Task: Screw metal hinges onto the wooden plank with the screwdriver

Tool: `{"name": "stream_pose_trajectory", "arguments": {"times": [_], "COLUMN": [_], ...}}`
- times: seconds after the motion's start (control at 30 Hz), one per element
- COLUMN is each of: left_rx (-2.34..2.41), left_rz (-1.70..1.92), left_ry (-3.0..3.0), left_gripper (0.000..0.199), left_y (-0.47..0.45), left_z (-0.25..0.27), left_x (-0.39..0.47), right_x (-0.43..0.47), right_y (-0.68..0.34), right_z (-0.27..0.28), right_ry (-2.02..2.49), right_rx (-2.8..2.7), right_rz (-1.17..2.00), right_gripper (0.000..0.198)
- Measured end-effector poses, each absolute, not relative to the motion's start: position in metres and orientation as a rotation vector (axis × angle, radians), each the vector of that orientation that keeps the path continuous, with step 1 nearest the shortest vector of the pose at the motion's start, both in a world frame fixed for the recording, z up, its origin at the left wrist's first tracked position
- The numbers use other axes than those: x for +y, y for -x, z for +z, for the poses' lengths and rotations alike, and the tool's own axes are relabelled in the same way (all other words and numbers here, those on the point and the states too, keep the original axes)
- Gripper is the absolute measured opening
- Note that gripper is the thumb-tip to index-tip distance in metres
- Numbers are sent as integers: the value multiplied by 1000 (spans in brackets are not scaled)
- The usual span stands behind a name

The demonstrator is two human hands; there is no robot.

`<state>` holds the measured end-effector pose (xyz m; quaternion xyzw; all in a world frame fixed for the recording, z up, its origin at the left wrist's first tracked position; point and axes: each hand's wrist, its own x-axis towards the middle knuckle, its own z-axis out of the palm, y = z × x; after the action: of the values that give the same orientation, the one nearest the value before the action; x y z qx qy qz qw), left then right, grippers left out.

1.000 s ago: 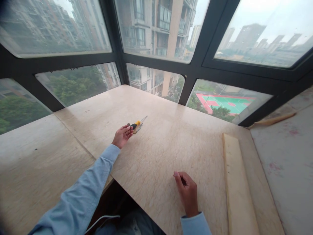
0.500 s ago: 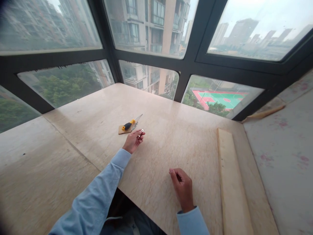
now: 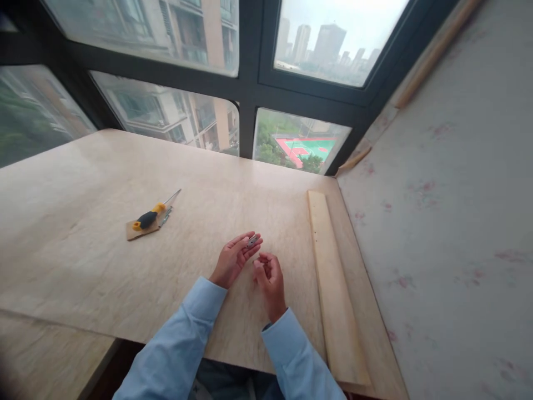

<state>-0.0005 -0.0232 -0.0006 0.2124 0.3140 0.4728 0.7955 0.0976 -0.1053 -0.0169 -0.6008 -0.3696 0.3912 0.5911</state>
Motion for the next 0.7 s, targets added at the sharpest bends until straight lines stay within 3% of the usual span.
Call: {"name": "stream_pose_trajectory", "arguments": {"times": [0.7], "left_rx": [581], "left_rz": [1000], "left_ry": [-928], "left_gripper": [65], "left_y": [-33], "left_z": [-12], "left_x": [-61], "right_x": [-96], "right_y": [-114], "right_z": [-19], "right_ry": [1184], "right_rx": [-510], "right_rz": [913], "right_gripper": [32]}}
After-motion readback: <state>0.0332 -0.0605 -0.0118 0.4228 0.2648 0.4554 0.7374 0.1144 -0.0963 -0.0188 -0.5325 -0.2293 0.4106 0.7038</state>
